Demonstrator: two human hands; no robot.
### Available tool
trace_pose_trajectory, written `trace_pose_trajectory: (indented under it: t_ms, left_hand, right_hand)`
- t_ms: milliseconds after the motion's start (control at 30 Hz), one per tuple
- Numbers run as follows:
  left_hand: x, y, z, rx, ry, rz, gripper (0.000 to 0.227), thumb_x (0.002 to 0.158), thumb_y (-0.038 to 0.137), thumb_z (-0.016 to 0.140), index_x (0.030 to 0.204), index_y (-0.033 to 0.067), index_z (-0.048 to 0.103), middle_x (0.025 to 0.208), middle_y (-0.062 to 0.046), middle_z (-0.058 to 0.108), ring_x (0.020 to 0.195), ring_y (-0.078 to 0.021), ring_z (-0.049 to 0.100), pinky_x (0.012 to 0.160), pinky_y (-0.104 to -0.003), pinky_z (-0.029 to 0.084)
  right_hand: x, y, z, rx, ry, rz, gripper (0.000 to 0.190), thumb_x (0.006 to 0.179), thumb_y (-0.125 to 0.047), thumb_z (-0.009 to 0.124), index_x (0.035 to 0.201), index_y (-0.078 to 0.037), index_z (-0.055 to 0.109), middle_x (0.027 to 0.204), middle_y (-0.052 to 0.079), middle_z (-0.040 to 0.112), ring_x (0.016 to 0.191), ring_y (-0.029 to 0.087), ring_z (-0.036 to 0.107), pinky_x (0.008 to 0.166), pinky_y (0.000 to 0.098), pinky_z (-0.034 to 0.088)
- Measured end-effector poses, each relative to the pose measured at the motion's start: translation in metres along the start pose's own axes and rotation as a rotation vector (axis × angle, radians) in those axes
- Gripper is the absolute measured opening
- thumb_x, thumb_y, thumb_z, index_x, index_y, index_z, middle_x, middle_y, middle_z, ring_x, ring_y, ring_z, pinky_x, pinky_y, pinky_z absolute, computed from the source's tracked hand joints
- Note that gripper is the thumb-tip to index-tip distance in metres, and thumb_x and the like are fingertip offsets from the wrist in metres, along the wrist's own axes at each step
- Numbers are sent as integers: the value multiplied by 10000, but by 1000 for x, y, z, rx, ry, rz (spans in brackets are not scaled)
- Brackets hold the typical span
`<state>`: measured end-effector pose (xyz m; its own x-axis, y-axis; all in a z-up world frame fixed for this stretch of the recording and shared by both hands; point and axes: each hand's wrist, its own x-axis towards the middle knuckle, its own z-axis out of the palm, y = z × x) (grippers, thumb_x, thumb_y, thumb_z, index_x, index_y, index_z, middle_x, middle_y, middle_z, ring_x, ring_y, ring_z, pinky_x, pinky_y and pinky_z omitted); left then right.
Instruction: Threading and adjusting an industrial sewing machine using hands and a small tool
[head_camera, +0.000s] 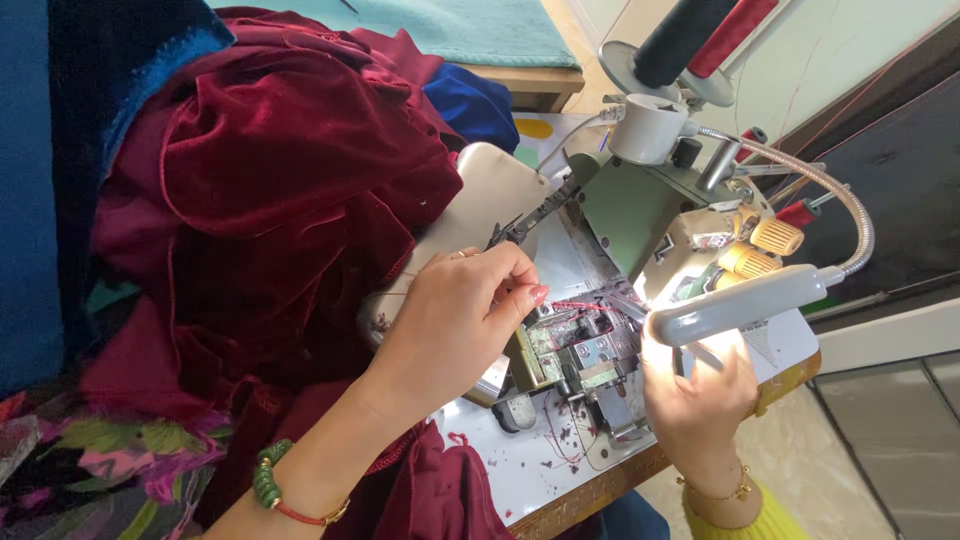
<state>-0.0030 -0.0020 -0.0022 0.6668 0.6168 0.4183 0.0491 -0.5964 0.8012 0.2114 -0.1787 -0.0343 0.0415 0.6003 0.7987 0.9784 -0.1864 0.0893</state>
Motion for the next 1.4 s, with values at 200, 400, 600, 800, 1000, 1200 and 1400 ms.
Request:
trace_pose_trajectory:
  t_ms: [200, 400, 600, 800, 1000, 1200, 1400]
  left_hand:
    - [0, -2, 0, 13, 0, 10, 151, 982, 220, 624, 849, 150, 609, 751, 38, 731, 681, -211, 622, 765, -395, 468]
    - [0, 0, 0, 16, 4, 15, 147, 981, 223, 627, 853, 151, 612, 741, 41, 724, 667, -203, 626, 806, -401, 472]
    - [-1, -1, 0, 5, 7, 21, 146, 982, 208, 620, 851, 145, 609, 756, 42, 735, 661, -198, 620, 808, -397, 471]
    - [0, 0, 0, 21, -1, 15, 143, 984, 221, 618, 858, 153, 607, 760, 44, 734, 670, -209, 626, 807, -403, 468]
    - [0, 3, 0, 17, -14, 3, 135, 982, 202, 626, 859, 150, 606, 742, 44, 715, 659, -197, 611, 804, -393, 470]
    - [2, 5, 0, 28, -22, -10, 126, 974, 197, 644, 862, 153, 606, 733, 34, 708, 671, -212, 619, 784, -392, 469]
    - [4, 9, -1, 40, -51, -48, 138, 979, 218, 645, 856, 162, 620, 732, 42, 715, 675, -195, 621, 791, -392, 476]
  right_hand:
    - [4, -2, 5, -53, -65, -28, 143, 957, -52, 851, 857, 9, 769, 737, 80, 652, 673, 298, 549, 715, 430, 488]
    - [-27, 22, 12, -69, -50, 101, 295, 962, -176, 872, 740, -64, 714, 716, 12, 534, 522, 181, 383, 562, 365, 368]
    - [-32, 24, 11, 62, 74, 170, 299, 996, -112, 792, 1079, 72, 572, 727, 74, 608, 557, 146, 474, 574, 328, 443]
    - [-27, 21, 14, 93, 44, 152, 499, 907, -145, 874, 1118, 165, 544, 644, 42, 598, 535, 120, 497, 530, 310, 403]
    - [-16, 11, 15, 143, -29, 218, 481, 879, -116, 864, 1113, 190, 576, 833, 137, 753, 693, 238, 708, 647, 378, 525]
    - [-22, 21, 16, 89, -24, 146, 444, 879, -141, 890, 1067, 111, 577, 645, -22, 631, 577, 180, 557, 649, 365, 487]
    - [-27, 29, 10, 161, 76, 128, 249, 927, -51, 734, 1000, 74, 531, 687, 101, 562, 543, 182, 503, 522, 333, 433]
